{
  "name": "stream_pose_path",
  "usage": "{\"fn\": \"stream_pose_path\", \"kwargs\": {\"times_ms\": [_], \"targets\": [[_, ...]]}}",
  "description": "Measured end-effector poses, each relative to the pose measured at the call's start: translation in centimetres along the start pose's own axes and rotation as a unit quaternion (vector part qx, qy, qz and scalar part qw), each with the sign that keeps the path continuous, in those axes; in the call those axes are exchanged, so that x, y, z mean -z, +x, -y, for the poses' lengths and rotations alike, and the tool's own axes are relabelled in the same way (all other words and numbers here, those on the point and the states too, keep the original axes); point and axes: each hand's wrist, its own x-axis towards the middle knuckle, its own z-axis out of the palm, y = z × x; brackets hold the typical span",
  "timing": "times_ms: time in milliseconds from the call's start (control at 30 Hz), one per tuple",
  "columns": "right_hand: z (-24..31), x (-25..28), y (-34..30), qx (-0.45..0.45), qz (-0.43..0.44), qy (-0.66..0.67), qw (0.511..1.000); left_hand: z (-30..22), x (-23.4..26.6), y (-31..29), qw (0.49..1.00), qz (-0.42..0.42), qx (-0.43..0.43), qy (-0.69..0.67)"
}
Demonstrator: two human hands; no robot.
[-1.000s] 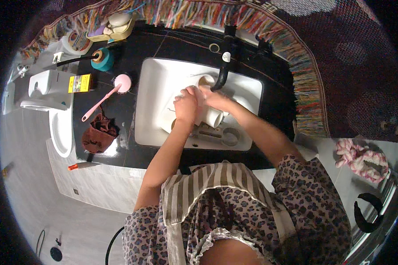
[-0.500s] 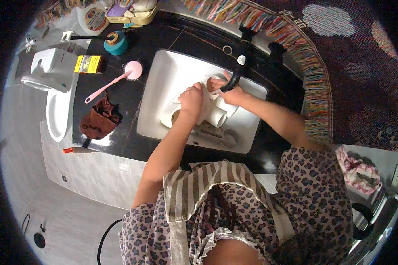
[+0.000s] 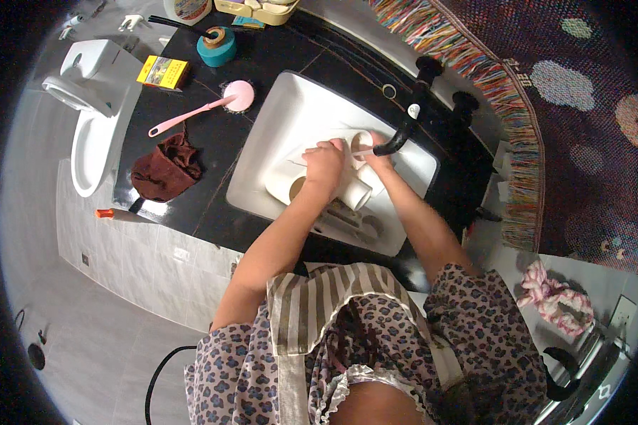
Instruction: The person wipes a wall-mounted radiator and a small white device with a cloth, then rinses the cloth in the sink. They hang the cloth on the radiator, remove a wall-mounted dispenser, rinse its components in the sink, and reassemble it.
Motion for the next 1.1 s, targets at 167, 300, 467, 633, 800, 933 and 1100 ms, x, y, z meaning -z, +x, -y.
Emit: {"fn": "stream_pose_path", "kwargs": {"times_ms": [167, 300, 467, 633, 800, 933, 1100], "targets": [[8.5, 3.7, 3.8, 0.167, 0.056, -0.138, 0.975, 2.5, -0.3, -0.1, 0.993, 0.051, 0.008, -0.105], [6.7, 2.8, 4.2, 0.024, 0.092, -0.194, 0.976, 2.0, 2.1, 0.4, 0.985, 0.092, 0.000, -0.145], [5.6, 1.4, 4.1, -0.014, 0.101, -0.171, 0.980, 2.3, 4.8, 0.4, 0.979, 0.111, -0.034, -0.169], [2.6, 6.6, 0.1, -0.073, 0.255, 0.115, 0.957, 2.2, 4.1, 0.9, 0.975, 0.158, -0.050, -0.149], [6.0, 12.8, -2.1, 0.267, 0.195, -0.150, 0.932, 2.4, 5.1, 0.9, 0.973, 0.178, -0.047, -0.142], [7.3, 12.1, -0.6, 0.263, 0.300, -0.119, 0.909, 2.2, 4.3, 0.7, 0.973, 0.181, -0.040, -0.137], [6.4, 4.6, 2.2, 0.144, 0.372, -0.221, 0.890, 2.0, 4.5, 0.5, 0.975, 0.159, -0.028, -0.149]]}}
